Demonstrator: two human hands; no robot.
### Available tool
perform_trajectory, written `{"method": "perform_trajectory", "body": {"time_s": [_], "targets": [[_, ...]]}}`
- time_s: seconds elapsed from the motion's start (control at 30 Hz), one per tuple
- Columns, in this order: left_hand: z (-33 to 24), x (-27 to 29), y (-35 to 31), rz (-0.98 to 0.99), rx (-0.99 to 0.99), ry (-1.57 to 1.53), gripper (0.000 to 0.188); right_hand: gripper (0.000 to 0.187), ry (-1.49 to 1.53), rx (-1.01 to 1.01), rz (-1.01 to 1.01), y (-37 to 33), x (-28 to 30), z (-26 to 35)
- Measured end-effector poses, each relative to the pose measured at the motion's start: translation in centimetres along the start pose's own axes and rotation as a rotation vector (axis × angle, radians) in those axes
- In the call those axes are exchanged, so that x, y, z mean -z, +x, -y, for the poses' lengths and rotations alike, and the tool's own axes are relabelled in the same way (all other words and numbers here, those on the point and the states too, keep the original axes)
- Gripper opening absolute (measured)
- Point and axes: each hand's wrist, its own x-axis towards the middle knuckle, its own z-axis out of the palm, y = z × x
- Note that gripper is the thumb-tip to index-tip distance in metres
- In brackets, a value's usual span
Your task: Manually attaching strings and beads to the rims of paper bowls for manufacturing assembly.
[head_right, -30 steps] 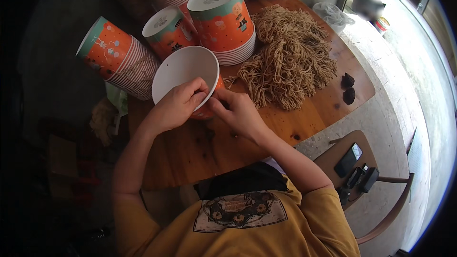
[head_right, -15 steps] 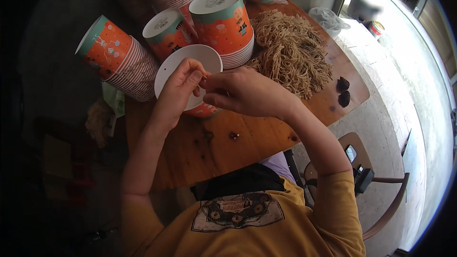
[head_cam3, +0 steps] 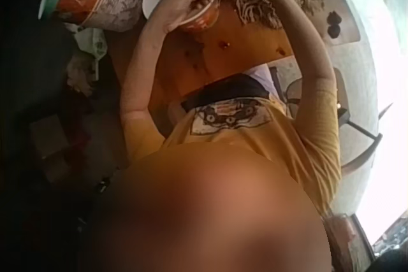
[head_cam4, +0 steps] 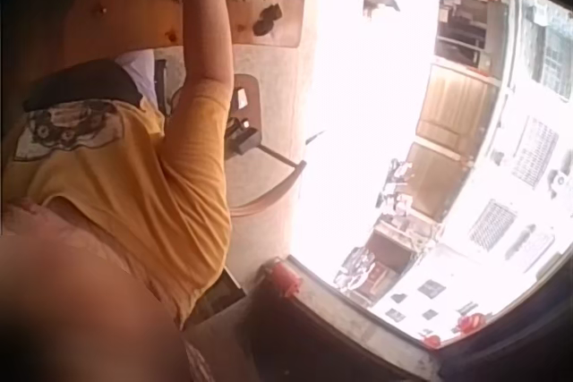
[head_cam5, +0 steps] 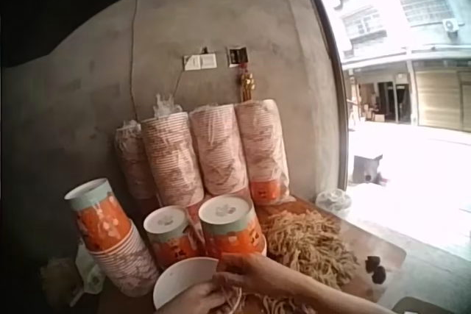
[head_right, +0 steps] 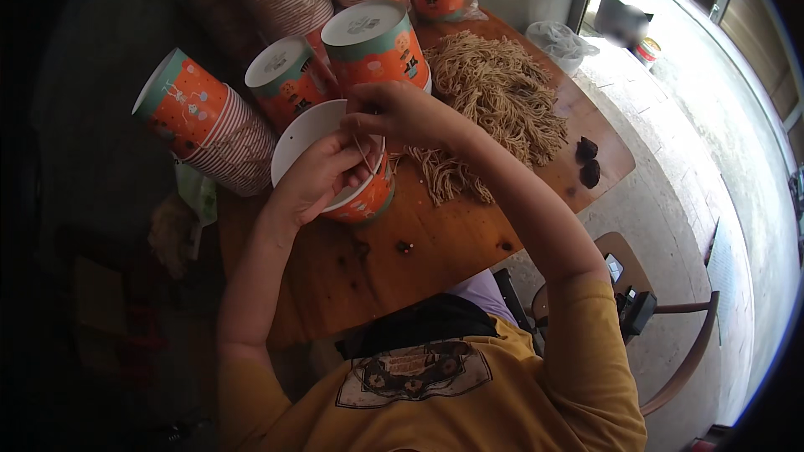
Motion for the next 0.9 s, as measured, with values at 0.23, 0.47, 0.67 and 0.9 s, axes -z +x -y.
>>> {"method": "perform_trajectory", "body": {"time_s": [0.23,0.47,0.67,0.9], "targets": [[0.2,0.7,-0.2,0.110,0.015,-0.136,0.016,0.017,-0.041,-0.029,-0.148,-1.0,-0.9,-1.8],[0.3,0.8,0.3,0.055,0.024,-0.128,0.017,0.014,-0.269,0.130,-0.485,-3.4,-2.3,-2.6],[0.2,0.6,0.6,0.003,0.029,-0.151,0.015,0.015,-0.398,0.240,-0.634,-5.2,-4.5,-1.4],[0.4,0.7,0.8,0.007,0.038,-0.058,0.012,0.011,0.231,-0.150,-0.568,-5.5,-4.9,-1.8]]}}
